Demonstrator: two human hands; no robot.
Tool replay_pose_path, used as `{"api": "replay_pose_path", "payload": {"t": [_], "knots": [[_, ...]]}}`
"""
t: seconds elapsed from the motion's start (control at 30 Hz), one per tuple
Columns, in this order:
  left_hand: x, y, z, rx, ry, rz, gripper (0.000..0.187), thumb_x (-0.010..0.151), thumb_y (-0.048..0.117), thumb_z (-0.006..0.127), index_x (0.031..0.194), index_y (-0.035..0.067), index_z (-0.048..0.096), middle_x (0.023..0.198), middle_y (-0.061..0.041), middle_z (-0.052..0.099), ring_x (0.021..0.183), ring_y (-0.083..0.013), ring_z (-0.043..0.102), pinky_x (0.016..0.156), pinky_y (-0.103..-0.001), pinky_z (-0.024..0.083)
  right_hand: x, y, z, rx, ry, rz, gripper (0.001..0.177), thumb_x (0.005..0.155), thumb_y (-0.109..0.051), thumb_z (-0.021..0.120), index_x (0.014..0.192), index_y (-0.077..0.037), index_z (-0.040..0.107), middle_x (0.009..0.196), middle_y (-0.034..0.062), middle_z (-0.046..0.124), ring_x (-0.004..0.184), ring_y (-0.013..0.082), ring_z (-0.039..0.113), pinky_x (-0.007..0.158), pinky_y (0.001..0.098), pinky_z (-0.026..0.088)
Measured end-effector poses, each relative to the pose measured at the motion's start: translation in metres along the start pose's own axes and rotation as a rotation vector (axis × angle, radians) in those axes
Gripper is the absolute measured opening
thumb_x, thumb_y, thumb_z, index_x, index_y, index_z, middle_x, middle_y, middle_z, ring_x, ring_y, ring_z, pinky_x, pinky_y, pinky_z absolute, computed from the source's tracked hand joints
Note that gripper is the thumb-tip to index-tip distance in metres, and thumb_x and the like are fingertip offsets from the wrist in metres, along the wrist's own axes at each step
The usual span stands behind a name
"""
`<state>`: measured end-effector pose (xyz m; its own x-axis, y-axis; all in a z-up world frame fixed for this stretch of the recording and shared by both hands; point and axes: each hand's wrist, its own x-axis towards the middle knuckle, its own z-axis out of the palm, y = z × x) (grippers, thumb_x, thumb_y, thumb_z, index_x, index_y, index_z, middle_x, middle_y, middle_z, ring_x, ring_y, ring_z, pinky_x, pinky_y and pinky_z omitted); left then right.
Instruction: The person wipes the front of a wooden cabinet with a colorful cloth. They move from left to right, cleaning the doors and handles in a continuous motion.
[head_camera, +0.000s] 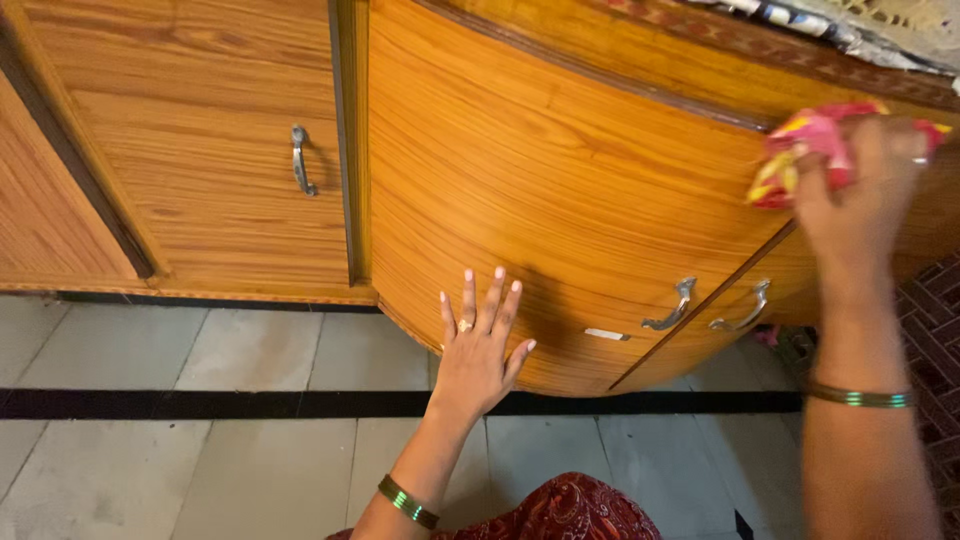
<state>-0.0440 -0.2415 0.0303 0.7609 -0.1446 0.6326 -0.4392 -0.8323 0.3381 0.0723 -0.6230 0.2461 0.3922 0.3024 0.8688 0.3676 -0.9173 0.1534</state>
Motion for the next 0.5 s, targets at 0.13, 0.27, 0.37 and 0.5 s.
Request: {"api": "replay_pose_path", "payload": {"t": [0.13,0.27,0.37,0.5], "knots": [[0.003,-0.002,0.0,0.001,-0.02,-0.024,0.078,0.097,0.047,0.056,0.16,0.012,0.025,0.168,-0.011,0.016,0.154,-0.0419,0.005,0.119,-0.067,0.003,0.019,-0.096,0.015,-0.219,0.073,-0.137,0.027,0.096,-0.013,0.077,0.113,0.0,0.06,0.123,0.0224,0.053,0.121,0.038,0.046,0.108,0.0535,0.038],[0.001,-0.006,0.001,-0.01,-0.031,-0.055,0.079,0.098,0.048,0.054,0.161,0.011,0.022,0.169,-0.013,0.015,0.154,-0.0422,0.004,0.119,-0.066,0.002,0.06,-0.203,0.043,-0.077,0.055,-0.048,0.027,0.095,-0.014,0.076,0.113,-0.001,0.06,0.127,0.0203,0.054,0.126,0.0413,0.046,0.106,0.0563,0.039],[0.003,-0.015,-0.002,0.012,-0.021,-0.077,0.08,0.098,0.048,0.054,0.161,0.01,0.02,0.168,-0.014,0.015,0.154,-0.0435,0.003,0.118,-0.067,0.003,0.097,-0.266,0.08,-0.066,0.137,-0.092,0.031,0.09,-0.016,0.078,0.114,-0.005,0.062,0.127,0.0181,0.055,0.124,0.0414,0.046,0.103,0.0585,0.038],[0.005,-0.031,-0.001,0.006,-0.023,-0.127,0.082,0.099,0.049,0.053,0.161,0.008,0.017,0.168,-0.014,0.014,0.153,-0.0449,0.003,0.117,-0.068,0.004,0.147,-0.325,0.139,-0.029,0.127,-0.106,0.025,0.089,-0.021,0.072,0.11,-0.009,0.065,0.12,0.0162,0.057,0.119,0.0414,0.048,0.096,0.0596,0.039]]}}
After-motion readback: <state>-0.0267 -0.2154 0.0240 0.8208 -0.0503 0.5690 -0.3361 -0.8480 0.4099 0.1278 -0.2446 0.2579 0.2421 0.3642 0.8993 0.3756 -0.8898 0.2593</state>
